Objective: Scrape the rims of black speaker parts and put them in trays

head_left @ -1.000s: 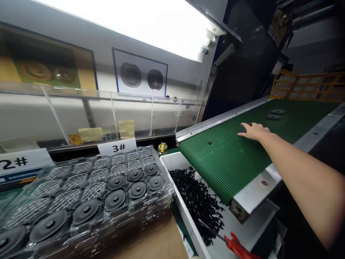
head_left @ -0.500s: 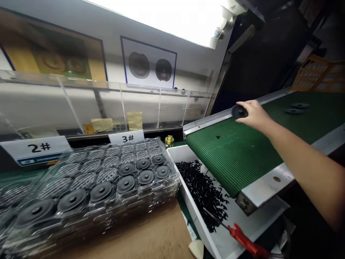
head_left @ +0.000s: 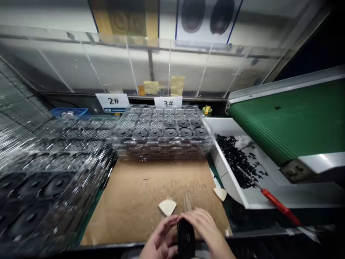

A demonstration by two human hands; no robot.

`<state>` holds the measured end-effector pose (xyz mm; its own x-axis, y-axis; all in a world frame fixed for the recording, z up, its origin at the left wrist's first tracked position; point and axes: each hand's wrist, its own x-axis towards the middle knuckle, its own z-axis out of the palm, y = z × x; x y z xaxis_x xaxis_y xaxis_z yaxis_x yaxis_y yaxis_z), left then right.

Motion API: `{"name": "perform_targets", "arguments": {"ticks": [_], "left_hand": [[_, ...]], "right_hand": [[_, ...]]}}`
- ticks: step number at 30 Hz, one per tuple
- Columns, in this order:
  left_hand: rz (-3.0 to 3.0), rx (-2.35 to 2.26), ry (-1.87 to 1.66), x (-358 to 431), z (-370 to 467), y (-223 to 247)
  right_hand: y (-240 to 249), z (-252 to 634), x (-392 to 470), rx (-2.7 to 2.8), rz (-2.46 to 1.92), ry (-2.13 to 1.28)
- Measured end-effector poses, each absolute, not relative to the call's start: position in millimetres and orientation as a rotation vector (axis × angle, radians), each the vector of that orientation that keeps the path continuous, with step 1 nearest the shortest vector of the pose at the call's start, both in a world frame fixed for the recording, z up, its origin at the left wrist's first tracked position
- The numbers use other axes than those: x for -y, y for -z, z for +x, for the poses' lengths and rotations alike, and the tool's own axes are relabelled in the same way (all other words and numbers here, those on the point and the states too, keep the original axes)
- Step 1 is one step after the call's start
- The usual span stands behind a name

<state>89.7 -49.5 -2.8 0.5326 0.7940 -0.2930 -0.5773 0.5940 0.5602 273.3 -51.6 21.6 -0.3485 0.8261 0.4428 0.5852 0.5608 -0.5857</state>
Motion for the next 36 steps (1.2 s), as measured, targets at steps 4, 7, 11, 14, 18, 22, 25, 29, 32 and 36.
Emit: {"name": "perform_targets", "arguments": {"ticks": [4, 7, 11, 14, 18, 22, 25, 29, 32, 36], "left_hand": [[0.526, -0.602, -0.908, 63, 73, -5], [0.526, -0.698, -0.934, 70, 62, -11], [0.42, -0.714, -0.957, 79, 41, -12], [0.341, -0.605, -0.963, 85, 25, -13], [0.285, -0.484, -1.054, 88, 10, -18], [0.229, -0.44, -1.096, 87, 2, -20], [0.166, -0.428, -1.107, 85, -4, -18], [0.044, -0.454, -1.154, 79, -9, -13], [-0.038, -0.502, -1.181, 76, -11, -11], [-0.035, -0.586, -1.202, 71, -12, -14]], "right_hand": [[-32, 238, 67, 2.137, -1.285, -0.394], [-40, 218, 72, 2.181, -1.251, -0.408], [-38, 196, 78, 2.173, -1.196, -0.471], [-32, 193, 77, 2.15, -1.253, -0.556], [-2, 204, 58, 1.97, -1.639, -0.362], [41, 211, 38, 2.056, -1.77, -0.305], [54, 211, 26, 2.063, -1.785, -0.324], [48, 207, 13, 2.012, -1.76, -0.409], [42, 195, 19, 1.976, -1.669, -0.51], [34, 175, 37, 2.021, -1.489, -0.697]]}}
